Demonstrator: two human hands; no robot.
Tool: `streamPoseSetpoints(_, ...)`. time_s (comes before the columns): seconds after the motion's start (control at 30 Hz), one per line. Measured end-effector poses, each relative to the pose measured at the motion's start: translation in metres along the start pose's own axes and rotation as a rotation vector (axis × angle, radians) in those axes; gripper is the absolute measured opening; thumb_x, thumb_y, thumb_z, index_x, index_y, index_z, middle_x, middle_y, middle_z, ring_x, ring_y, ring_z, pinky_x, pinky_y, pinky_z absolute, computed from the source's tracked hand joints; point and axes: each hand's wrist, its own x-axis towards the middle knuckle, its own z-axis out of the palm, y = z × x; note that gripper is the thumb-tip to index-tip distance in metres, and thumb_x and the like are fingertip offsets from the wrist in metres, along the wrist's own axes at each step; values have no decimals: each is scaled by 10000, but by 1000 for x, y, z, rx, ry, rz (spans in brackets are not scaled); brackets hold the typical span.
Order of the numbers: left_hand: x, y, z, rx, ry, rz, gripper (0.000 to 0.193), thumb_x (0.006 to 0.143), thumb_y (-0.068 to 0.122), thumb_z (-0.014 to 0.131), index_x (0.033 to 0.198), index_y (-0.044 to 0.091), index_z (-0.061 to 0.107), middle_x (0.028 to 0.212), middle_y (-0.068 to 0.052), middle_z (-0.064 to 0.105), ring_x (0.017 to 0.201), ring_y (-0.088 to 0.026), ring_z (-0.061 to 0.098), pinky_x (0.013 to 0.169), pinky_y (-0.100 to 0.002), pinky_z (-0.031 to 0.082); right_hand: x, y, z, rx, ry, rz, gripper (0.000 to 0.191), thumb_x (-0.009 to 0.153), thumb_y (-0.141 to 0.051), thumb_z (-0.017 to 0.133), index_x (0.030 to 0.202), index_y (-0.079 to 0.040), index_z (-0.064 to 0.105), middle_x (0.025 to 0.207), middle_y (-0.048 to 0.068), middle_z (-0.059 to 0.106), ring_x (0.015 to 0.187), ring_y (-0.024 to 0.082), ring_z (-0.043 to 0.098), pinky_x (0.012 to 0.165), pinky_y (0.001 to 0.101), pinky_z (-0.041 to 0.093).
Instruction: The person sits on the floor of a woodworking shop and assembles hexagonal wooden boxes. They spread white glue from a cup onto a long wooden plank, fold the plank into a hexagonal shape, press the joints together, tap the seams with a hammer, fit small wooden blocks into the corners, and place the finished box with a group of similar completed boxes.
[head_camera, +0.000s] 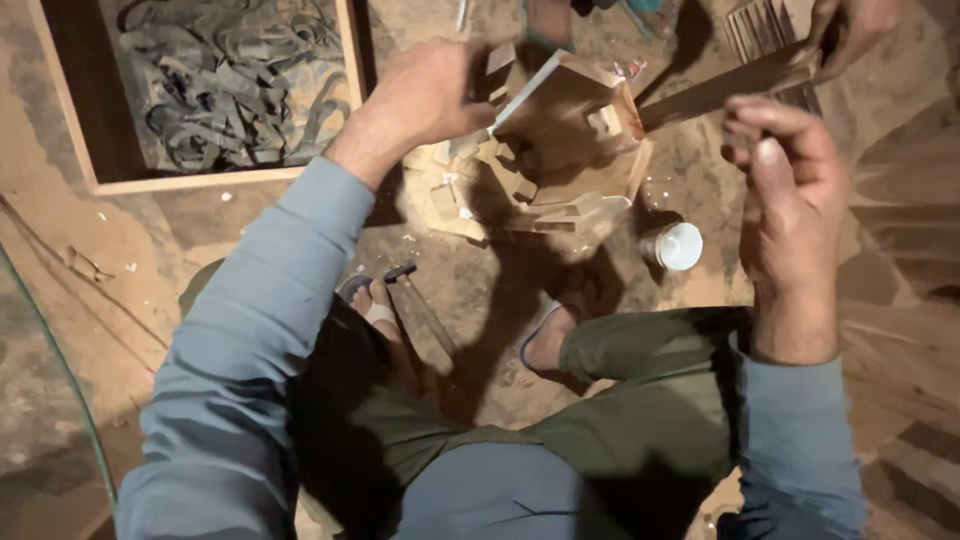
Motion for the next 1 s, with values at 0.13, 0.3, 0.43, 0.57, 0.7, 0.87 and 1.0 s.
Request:
streamPoseSetpoints(0.13,21,19,5,89,-70,-36,443,787,287,776,1094,-9,657,867,-268,691,853,-473,671,771,-555,538,-11,34,-46,-8,183,91,175,1130,-156,689,1263,-46,658,1304,79,672,1153,139,642,1054,299,528)
streamPoseSetpoints(0.3,44,34,22,91,-77,33,393,784,268,766,1047,2,643,866,-265,690,843,-482,664,739,-562,529,-11,45,-76,-440,85,52,144,1112,-76,713,1226,-18,646,1244,34,613,1116,123,587,1033,280,485)
streamPoseSetpoints(0.43,53,34,41,150,-172,-36,391,814,310,781,1001,7,619,806,-242,685,809,-466,671,736,-560,528,-4,42,-73,-613,4,-19,196,1061,-72,729,1233,-23,648,1298,83,627,1249,202,621,1069,311,508)
streamPoseSetpoints(0.57,59,27,56,188,-200,-13,426,824,334,805,1014,3,616,790,-248,677,799,-475,667,719,-558,530,1,39,-67,-731,-55,-13,273,1028,-123,767,1263,-30,664,1321,118,644,1282,259,615,1043,345,502)
streamPoseSetpoints(0.7,61,20,62,184,-238,-48,423,854,336,798,1020,-2,604,797,-250,678,815,-472,671,737,-557,535,7,42,-64,-695,-118,28,300,1010,-155,754,1267,-31,663,1326,130,628,1263,273,611,1031,369,499)
streamPoseSetpoints(0.87,63,23,71,177,-185,-34,405,844,301,791,1051,5,608,827,-240,695,813,-459,684,735,-553,542,13,44,-61,-734,-161,47,335,990,-179,760,1274,-30,666,1278,143,628,1216,297,613,1007,371,512)
streamPoseSetpoints(1.0,63,23,71,166,-179,-41,401,862,282,784,1073,-4,600,831,-240,695,823,-452,690,764,-544,551,33,52,-58,-781,-235,-133,254,1027,-150,756,1225,-18,667,1277,149,667,1257,299,619,1129,407,495)
